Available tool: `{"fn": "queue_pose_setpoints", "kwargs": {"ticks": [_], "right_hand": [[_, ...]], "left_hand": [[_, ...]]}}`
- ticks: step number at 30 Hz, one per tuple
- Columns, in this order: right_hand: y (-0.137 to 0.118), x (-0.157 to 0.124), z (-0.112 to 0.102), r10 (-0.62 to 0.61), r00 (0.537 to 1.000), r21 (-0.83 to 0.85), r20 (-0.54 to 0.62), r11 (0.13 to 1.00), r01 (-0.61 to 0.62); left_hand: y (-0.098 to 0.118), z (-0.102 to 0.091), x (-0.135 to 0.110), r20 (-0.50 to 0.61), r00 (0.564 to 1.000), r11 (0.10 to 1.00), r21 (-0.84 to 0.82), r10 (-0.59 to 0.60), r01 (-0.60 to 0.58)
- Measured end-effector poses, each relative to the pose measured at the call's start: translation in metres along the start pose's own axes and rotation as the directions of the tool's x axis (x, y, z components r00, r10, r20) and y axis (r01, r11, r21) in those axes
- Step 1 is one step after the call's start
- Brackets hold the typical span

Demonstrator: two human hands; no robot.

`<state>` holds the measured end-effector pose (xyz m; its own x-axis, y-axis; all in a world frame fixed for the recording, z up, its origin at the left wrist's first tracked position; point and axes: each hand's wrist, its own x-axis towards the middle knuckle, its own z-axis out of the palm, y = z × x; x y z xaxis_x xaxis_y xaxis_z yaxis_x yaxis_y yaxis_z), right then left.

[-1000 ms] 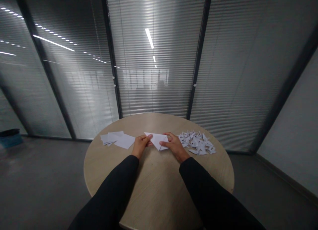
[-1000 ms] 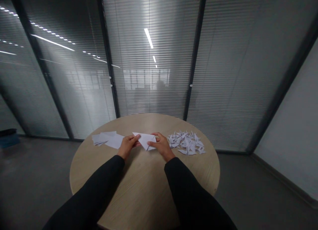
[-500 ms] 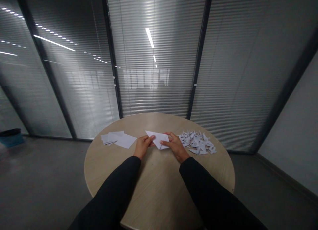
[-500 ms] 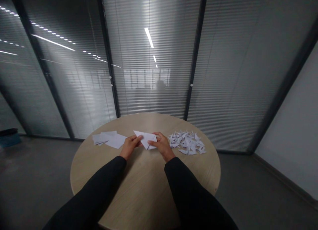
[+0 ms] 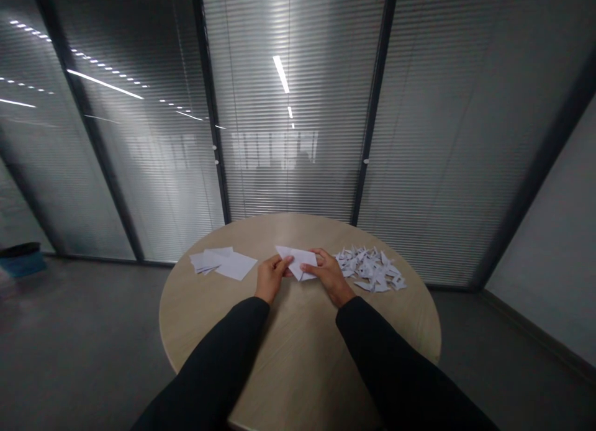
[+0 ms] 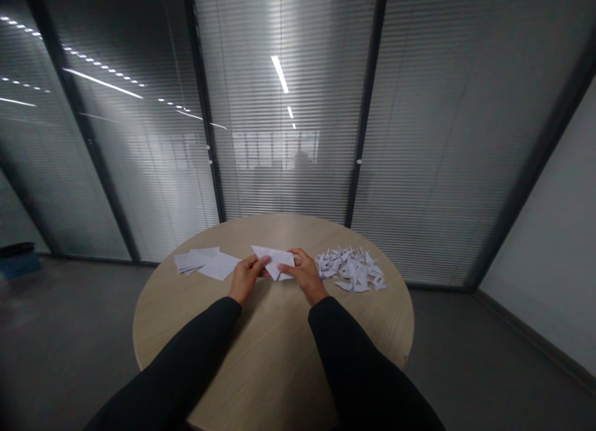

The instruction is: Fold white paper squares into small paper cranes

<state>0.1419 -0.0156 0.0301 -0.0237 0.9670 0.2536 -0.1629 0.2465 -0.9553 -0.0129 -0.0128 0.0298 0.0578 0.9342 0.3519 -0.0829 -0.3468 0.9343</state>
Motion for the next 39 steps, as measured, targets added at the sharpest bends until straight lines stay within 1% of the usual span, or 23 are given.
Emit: {"fn": "queue_pose_setpoints", "kwargs": {"ticks": [1,3,4,6,7,9,12,14,16,18,21,23,26,31,33,36,39], "right_hand": [[0.0,0.0,-0.001,-0.001,1.0,0.003,-0.01,1.0,0.001],[0.0,0.0,-0.003,-0.003,1.0,0.007,-0.031,1.0,0.003],[0.0,0.0,-0.003,-0.003,0.999,0.005,-0.038,1.0,0.003],[0.0,0.0,-0.003,-0.004,0.999,-0.004,-0.041,1.0,0.004],[0.0,0.0,-0.003,-0.006,0.999,-0.009,-0.039,1.0,0.006],[0.001,0.0,-0.002,-0.015,0.999,-0.015,-0.031,1.0,0.014],[0.002,-0.001,0.0,-0.026,0.999,-0.005,-0.023,1.0,0.026],[0.001,-0.001,0.001,-0.027,0.999,0.009,-0.027,1.0,0.027],[0.0,-0.002,0.002,-0.034,0.999,0.026,-0.035,0.999,0.035],[0.0,-0.003,0.001,-0.045,0.998,0.04,-0.042,0.998,0.046],[-0.001,-0.003,-0.001,-0.052,0.997,0.058,-0.052,0.997,0.055],[0.0,-0.002,-0.001,-0.057,0.997,0.064,-0.06,0.996,0.06],[0.002,-0.001,-0.001,-0.068,0.995,0.062,-0.069,0.995,0.073],[0.0,-0.003,0.003,-0.077,0.994,0.069,-0.079,0.994,0.083],[-0.001,-0.004,0.003,-0.077,0.994,0.08,-0.073,0.993,0.083],[-0.002,-0.005,0.003,-0.076,0.995,0.098,-0.068,0.992,0.082],[-0.002,-0.005,0.003,-0.065,0.996,0.103,-0.056,0.992,0.071]], "left_hand": [[-0.001,0.001,0.001,0.042,0.999,0.998,-0.047,-0.032,0.034],[-0.003,0.001,0.001,0.099,0.992,0.993,-0.079,-0.074,0.082],[-0.004,0.001,0.001,0.113,0.99,0.993,-0.076,-0.08,0.088],[-0.005,0.001,0.001,0.11,0.992,0.997,-0.037,-0.061,0.065],[-0.004,0.0,0.0,0.095,0.995,0.999,0.002,-0.04,0.04],[0.0,-0.001,-0.003,0.055,0.998,0.991,0.133,0.017,-0.024],[0.008,-0.001,-0.008,0.014,0.991,0.916,0.378,0.136,-0.131],[0.013,-0.001,-0.011,0.014,0.981,0.879,0.442,0.193,-0.179],[0.013,0.0,-0.011,0.012,0.984,0.893,0.419,0.177,-0.166],[0.009,0.0,-0.009,0.03,0.993,0.933,0.34,0.114,-0.117],[-0.002,0.002,-0.005,0.13,0.991,0.982,0.187,-0.003,-0.022],[-0.007,0.003,-0.004,0.178,0.983,0.993,0.115,-0.035,0.015],[-0.007,0.005,-0.005,0.175,0.984,0.995,0.097,-0.036,0.019],[0.001,0.006,-0.01,0.119,0.993,0.985,0.172,0.005,-0.026],[0.002,0.006,-0.01,0.106,0.994,0.989,0.144,0.016,-0.031],[-0.001,0.006,-0.008,0.131,0.991,0.999,0.049,-0.001,-0.005],[-0.005,0.007,-0.006,0.121,0.993,0.999,0.043,0.012,-0.018]]}}
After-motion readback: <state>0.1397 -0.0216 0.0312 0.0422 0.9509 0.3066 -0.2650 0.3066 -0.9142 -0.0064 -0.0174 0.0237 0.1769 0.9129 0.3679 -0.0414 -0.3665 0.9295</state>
